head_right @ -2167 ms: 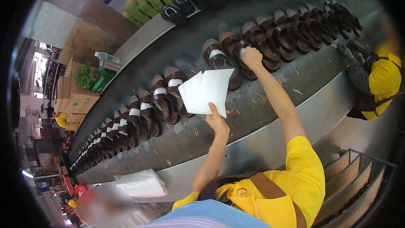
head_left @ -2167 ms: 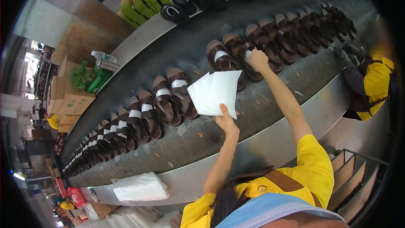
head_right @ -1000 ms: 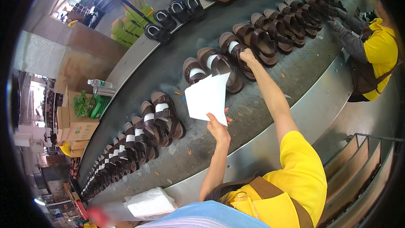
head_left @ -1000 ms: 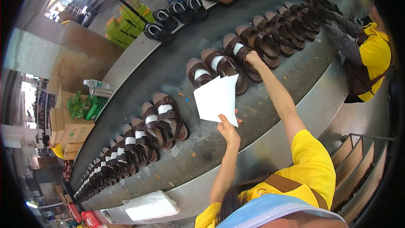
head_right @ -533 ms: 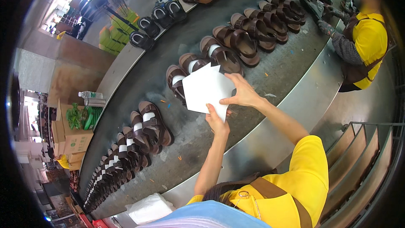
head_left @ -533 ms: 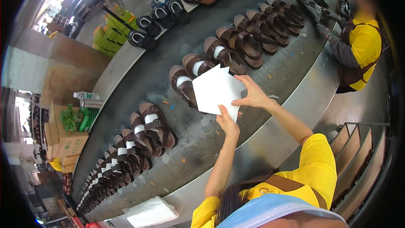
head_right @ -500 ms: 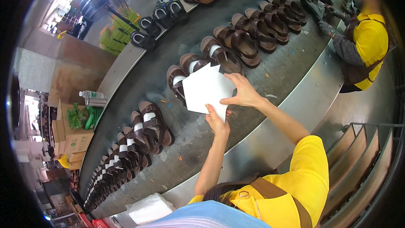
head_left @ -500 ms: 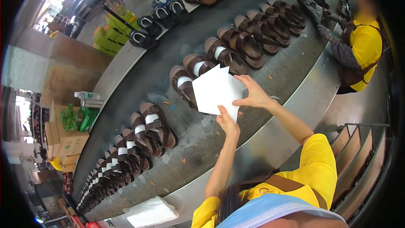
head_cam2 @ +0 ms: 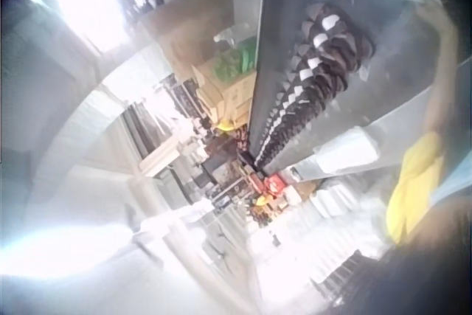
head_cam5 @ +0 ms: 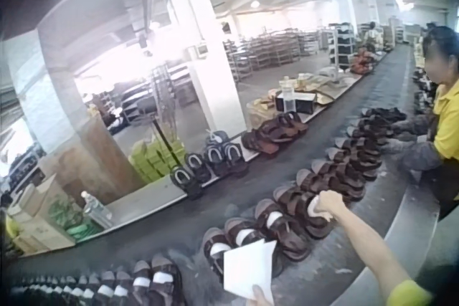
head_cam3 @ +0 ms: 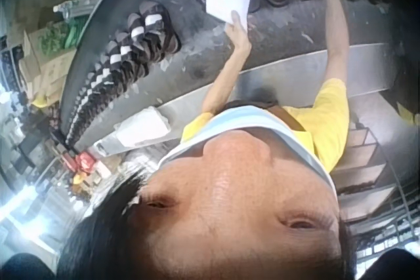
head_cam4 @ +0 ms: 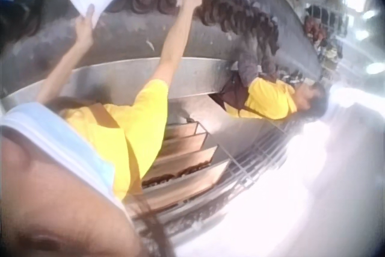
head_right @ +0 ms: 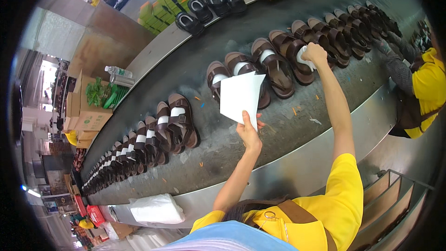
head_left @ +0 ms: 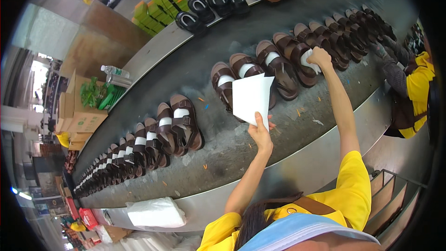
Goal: The person inserts foam padding into sandals on a conveyor belt by hand, retrieves more foam sheets from a box, and inserts them into the sandals.
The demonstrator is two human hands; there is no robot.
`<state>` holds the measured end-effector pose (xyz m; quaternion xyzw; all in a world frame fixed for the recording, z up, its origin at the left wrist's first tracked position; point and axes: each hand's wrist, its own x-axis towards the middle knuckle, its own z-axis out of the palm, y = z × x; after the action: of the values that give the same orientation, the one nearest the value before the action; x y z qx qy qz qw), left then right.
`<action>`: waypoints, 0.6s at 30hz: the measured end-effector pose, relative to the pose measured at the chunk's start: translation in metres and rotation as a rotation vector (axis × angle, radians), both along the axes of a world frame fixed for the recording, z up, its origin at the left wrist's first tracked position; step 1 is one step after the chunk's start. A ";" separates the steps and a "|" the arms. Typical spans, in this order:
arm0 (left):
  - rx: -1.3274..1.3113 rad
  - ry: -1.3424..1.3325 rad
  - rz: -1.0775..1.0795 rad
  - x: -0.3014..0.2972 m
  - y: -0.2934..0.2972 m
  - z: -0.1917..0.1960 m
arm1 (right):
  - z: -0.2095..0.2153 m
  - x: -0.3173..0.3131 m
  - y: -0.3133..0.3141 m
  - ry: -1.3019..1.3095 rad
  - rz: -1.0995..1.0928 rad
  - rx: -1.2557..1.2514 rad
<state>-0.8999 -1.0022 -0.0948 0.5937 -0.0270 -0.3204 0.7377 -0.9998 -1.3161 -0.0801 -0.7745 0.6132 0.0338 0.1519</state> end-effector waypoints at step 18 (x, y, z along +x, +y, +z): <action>-0.104 0.047 -0.013 -0.043 -0.027 0.002 | -0.008 -0.019 0.191 -1.178 0.200 0.268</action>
<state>-0.9429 -1.0293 -0.0928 0.5466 -0.0302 -0.3371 0.7659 -1.0192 -1.1251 -0.0880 -0.6907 0.3408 -0.3092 0.5578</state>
